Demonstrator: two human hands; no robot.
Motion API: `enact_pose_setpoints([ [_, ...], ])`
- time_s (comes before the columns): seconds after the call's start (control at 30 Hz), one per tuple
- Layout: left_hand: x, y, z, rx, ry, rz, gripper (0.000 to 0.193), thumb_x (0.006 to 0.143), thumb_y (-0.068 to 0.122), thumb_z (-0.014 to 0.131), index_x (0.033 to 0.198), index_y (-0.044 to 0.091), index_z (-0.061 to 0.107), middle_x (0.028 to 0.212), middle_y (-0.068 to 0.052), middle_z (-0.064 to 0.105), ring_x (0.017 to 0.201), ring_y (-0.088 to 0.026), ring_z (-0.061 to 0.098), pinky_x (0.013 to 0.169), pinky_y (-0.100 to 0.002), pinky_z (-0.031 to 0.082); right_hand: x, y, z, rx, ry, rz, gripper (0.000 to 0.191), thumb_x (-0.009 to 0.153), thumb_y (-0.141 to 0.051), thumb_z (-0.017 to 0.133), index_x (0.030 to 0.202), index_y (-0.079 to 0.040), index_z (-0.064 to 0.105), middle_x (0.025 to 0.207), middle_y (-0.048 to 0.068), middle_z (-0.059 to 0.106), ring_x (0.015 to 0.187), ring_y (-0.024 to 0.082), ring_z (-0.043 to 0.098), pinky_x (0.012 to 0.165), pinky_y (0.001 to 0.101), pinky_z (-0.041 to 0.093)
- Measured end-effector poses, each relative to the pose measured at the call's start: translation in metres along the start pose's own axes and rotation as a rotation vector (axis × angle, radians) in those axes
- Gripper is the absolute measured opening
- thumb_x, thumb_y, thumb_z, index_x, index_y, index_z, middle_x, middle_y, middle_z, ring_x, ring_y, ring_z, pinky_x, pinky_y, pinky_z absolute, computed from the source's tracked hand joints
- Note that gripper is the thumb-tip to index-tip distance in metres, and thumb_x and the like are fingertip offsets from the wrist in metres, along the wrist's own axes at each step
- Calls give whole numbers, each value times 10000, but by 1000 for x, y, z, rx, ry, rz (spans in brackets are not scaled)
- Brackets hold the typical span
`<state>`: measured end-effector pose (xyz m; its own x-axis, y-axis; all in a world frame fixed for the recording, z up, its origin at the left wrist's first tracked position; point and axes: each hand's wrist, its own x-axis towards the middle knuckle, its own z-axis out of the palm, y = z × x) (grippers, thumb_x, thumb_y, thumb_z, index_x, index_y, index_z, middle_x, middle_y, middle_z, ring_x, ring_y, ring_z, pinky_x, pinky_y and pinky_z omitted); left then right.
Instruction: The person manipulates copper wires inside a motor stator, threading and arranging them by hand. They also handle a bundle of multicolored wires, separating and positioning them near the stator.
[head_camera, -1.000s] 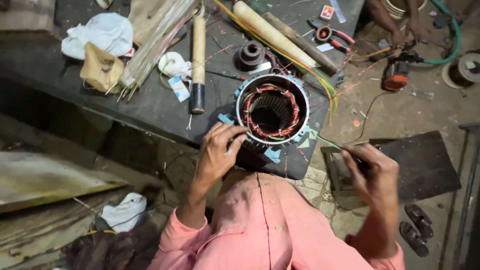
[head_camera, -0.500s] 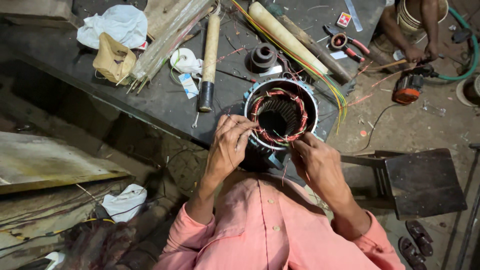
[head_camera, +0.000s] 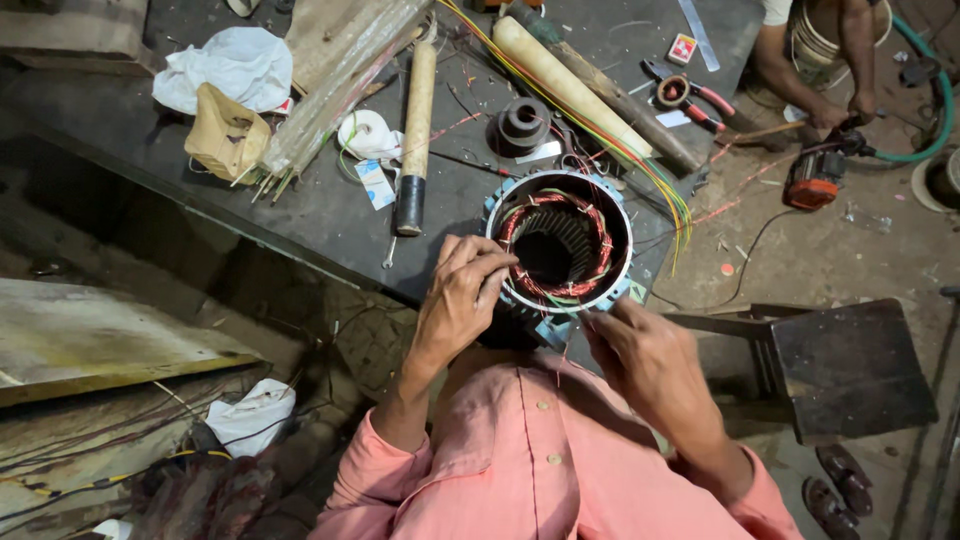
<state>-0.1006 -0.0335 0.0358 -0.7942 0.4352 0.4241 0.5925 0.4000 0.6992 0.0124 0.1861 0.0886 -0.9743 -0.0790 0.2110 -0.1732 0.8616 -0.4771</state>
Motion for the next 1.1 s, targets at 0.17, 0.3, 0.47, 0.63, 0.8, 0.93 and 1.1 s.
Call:
enact_pose_setpoints([
  [0.17,6,2,5,-32,-37,-31,191,883,30,697,1057,69,763,1119,-118,627,1054,-316,557,904,-394,488,21,9,22,120,95,-135,179,849,-23,723,1027,-21,732,923,158,641,790,341,636,654,431,505],
  [0.3,17,-7,1,66,-110,70,202,843,31,731,1035,74,779,1113,-114,628,1059,-339,542,951,-443,456,26,6,28,125,19,-65,175,823,-6,754,997,-18,754,862,159,632,750,327,636,640,431,503],
  [0.47,26,-15,0,12,-177,100,164,817,35,739,977,65,754,1128,-138,621,1075,-346,541,971,-446,455,23,5,22,241,46,-56,214,794,56,739,1000,-4,748,942,144,677,763,294,670,622,393,521],
  [0.63,30,-21,4,-3,-203,145,151,803,66,754,951,93,740,1068,-109,622,1062,-330,547,965,-447,460,23,10,30,199,91,-87,185,810,27,784,989,-16,759,867,137,652,723,297,659,606,405,513],
  [0.8,38,-30,6,56,-302,185,131,784,63,751,904,113,738,968,-77,633,987,-321,578,878,-461,472,25,13,37,311,-43,104,142,854,19,723,990,-20,739,878,113,644,716,261,682,572,378,521],
  [0.93,54,-39,10,51,-427,219,139,759,54,740,884,114,742,889,-75,650,920,-319,602,855,-444,499,26,20,28,165,-36,-114,217,811,-12,754,1027,-26,771,840,139,637,725,317,635,617,411,510],
  [1.1,61,-41,8,54,-505,195,123,723,68,755,839,108,749,838,-85,672,929,-330,621,855,-440,499,23,22,18,120,-43,-96,184,824,-73,750,1005,-59,777,874,126,659,763,326,648,638,432,517],
])
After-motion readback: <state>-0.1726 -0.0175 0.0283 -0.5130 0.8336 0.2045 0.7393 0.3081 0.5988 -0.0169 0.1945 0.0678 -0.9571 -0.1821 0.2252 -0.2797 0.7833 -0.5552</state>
